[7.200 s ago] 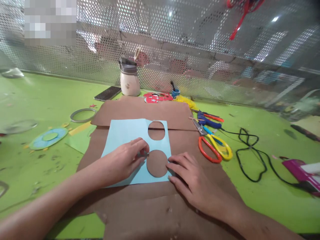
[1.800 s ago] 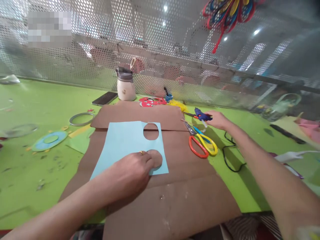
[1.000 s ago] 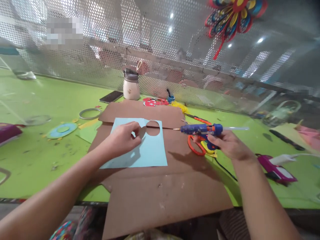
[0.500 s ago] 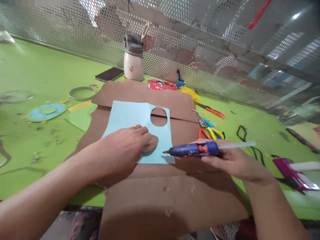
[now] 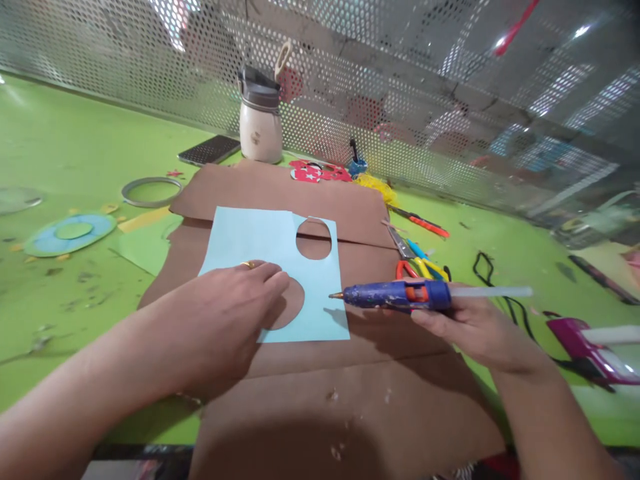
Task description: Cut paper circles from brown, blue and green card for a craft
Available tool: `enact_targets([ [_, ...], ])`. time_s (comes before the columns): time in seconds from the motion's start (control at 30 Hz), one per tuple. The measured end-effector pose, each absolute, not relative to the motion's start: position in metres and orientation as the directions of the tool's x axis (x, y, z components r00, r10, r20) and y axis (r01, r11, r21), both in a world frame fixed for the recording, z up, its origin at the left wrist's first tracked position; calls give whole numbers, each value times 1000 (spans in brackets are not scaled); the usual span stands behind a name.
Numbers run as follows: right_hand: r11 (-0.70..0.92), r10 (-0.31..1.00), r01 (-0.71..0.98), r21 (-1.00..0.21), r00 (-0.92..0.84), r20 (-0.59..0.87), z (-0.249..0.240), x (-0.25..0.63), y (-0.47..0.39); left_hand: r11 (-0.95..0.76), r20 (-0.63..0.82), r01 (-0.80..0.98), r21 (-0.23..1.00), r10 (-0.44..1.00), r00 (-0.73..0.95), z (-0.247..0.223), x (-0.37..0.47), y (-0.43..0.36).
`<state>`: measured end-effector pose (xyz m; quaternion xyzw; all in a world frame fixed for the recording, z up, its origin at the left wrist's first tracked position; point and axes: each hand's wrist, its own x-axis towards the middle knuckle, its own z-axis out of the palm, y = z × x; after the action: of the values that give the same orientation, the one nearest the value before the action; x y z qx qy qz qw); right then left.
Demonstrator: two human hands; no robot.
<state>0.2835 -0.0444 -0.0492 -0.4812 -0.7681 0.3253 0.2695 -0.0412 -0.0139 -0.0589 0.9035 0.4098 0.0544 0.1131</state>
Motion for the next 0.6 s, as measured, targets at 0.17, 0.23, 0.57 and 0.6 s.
enact_targets([
  [0.17, 290, 907, 533, -795, -419, 50, -48, 280, -44, -722, -10, 677, 144, 683, 730, -48, -28, -12],
  [0.23, 277, 908, 532, -800, -418, 37, -47, 280, -44, -724, -2, 675, 142, 682, 731, -46, -25, -13],
  [0.57, 298, 870, 527, -796, -494, -2, -46, 272, -45, -761, 14, 647, 52, 648, 761, -51, -30, -13],
  [0.6, 296, 874, 550, -781, -485, -11, -46, 271, -45, -762, 17, 647, 43, 648, 762, -51, -31, -13],
])
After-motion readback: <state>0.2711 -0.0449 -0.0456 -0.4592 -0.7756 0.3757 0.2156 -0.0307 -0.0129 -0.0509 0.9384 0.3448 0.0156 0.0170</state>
